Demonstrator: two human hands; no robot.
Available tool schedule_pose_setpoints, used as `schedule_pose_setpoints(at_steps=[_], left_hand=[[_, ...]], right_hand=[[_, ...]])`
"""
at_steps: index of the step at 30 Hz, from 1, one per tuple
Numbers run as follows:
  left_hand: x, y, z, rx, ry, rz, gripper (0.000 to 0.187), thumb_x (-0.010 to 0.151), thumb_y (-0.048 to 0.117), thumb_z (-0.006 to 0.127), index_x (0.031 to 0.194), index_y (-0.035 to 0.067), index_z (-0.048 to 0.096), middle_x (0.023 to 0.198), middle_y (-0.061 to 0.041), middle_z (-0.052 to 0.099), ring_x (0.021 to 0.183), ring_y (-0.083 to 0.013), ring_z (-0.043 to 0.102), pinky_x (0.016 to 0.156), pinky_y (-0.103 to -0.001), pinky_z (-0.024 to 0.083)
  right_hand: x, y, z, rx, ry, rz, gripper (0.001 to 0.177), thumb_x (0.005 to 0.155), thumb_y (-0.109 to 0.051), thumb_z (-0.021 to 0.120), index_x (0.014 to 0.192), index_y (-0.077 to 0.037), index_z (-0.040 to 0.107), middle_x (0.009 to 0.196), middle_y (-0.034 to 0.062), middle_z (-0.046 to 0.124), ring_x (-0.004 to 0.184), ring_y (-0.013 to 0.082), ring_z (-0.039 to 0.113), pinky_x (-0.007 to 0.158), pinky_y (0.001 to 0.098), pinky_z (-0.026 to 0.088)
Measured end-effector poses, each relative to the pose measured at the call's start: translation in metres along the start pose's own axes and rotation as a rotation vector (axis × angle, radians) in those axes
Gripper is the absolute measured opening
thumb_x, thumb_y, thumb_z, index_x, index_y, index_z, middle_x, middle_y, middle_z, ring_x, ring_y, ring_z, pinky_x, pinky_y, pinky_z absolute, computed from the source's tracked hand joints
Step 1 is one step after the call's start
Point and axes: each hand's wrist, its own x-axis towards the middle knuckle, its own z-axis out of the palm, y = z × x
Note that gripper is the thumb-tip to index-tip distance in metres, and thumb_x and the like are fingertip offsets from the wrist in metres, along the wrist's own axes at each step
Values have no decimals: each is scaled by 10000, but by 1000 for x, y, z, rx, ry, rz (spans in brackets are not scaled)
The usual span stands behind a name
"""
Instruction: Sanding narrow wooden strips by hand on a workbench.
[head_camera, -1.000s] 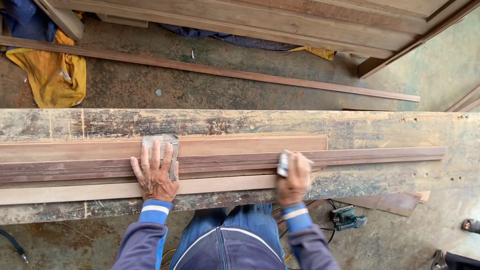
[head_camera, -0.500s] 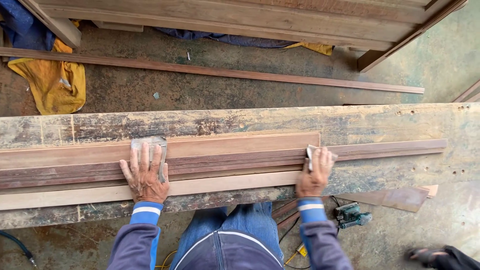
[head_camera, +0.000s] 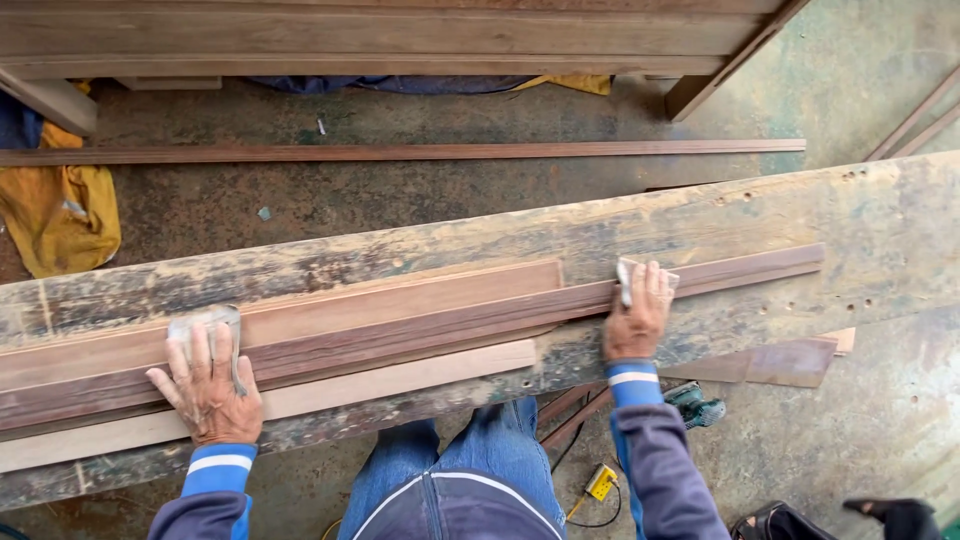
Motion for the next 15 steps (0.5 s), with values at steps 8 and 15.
schedule_pose_setpoints(at_steps=[8,15], left_hand=[[22,268,37,9,-117,281,658,960,355,599,1579,246,405,1708,-48,255,1580,-346,200,1238,-703,127],[21,282,44,-8,-93,243,630,982,368,560,1581,256,400,1711,-18,260,1588,-327,208,1251,-709,127]], right_hand=[[-39,-68,-5,273,-306,-360,683,839,42,566,1512,-16,462,1591,198,433,1514,374,350,1261,558,230],[62,192,-24,4,-14,-174,409,1081,28,477,1487,-2,511,1494,269,535,1467,409,462,1291,558,306]])
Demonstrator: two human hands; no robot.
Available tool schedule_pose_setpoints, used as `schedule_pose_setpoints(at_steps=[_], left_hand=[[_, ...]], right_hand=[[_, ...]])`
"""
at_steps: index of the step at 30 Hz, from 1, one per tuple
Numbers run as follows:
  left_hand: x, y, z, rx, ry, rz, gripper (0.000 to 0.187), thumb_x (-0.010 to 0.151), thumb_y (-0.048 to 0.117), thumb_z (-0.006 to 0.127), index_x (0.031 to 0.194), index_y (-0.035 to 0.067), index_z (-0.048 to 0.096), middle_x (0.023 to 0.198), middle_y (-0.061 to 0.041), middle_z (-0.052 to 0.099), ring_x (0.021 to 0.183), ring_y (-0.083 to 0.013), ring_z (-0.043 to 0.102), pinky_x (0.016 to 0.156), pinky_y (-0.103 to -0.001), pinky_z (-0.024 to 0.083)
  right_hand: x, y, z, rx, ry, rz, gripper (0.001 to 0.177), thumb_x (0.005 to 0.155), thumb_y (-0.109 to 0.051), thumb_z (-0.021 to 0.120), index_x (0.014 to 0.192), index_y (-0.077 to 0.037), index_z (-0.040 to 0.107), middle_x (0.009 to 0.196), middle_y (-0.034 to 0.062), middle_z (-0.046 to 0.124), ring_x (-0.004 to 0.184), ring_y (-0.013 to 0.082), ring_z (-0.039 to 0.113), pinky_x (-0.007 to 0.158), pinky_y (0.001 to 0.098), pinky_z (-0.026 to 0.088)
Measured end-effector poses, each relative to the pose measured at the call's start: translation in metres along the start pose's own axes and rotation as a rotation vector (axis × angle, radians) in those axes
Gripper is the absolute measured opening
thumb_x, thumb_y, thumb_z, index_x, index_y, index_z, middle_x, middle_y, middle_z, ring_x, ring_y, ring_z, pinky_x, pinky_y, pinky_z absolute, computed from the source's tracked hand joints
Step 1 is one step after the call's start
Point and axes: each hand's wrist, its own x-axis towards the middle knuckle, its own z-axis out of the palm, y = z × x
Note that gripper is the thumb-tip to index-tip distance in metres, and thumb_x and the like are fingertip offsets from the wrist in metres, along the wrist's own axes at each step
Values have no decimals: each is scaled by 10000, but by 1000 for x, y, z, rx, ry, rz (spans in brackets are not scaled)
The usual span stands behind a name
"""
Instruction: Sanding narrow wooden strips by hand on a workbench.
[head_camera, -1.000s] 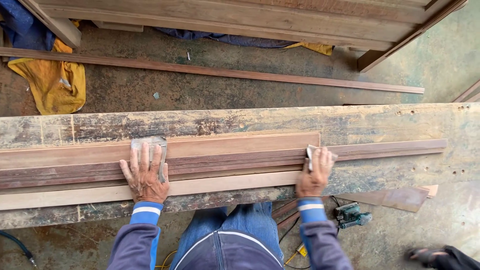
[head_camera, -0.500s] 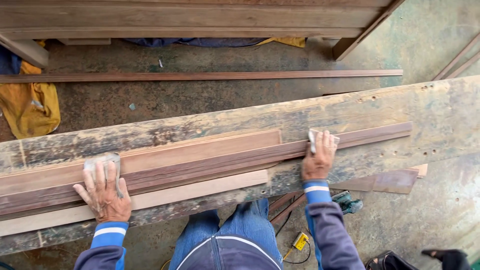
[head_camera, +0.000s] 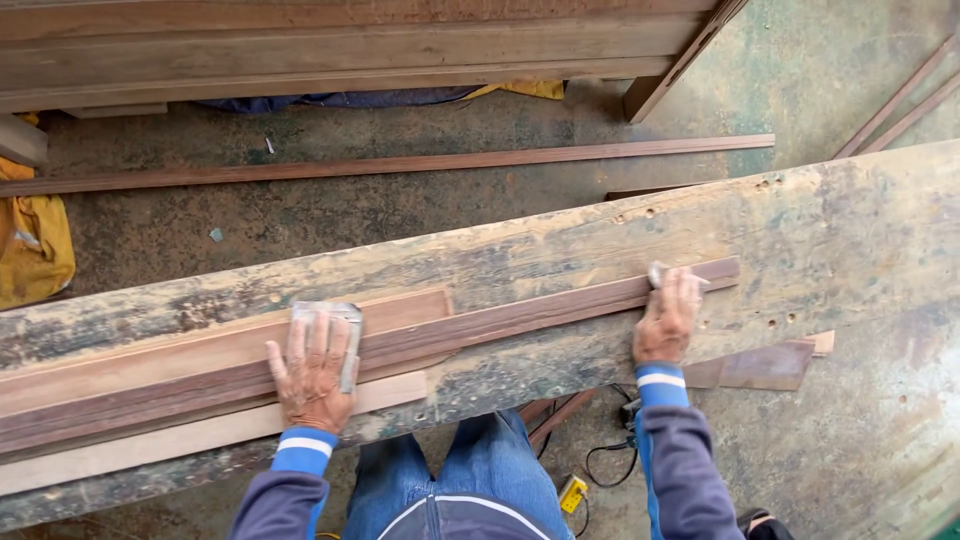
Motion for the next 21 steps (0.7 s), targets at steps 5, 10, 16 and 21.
schedule_pose_setpoints(at_steps=[5,10,16,21], left_hand=[[5,36,7,23,51,-166,627,1007,374,538,1597,218,394,1720,-59,267,1601,-354,174,1250,-715,94],[-4,35,9,26,56,-228,636,1026,377,523,1620,201,377,1732,-76,256,1615,-362,158,1268,-708,77],[-5,36,13,40,36,-239,649,1014,369,533,1619,211,359,1738,-71,229,1616,-365,155,1268,-709,80],[8,75,-15,296,-295,413,847,808,93,719,1547,255,339,1638,-140,220,1494,-412,163,1159,-736,227]], right_hand=[[-6,-121,10,134,32,11,484,1028,28,435,1486,-96,531,1516,210,535,1492,369,432,1303,545,254],[-34,-132,15,329,-252,-251,598,930,59,478,1520,-43,487,1573,194,525,1495,331,439,1273,500,271],[35,83,-18,107,-118,143,315,1129,-119,438,1338,-159,670,1329,115,669,1329,245,587,1199,410,426],[39,115,1,69,16,311,424,1085,-163,546,1462,26,580,1569,270,488,1490,444,396,1239,570,231]])
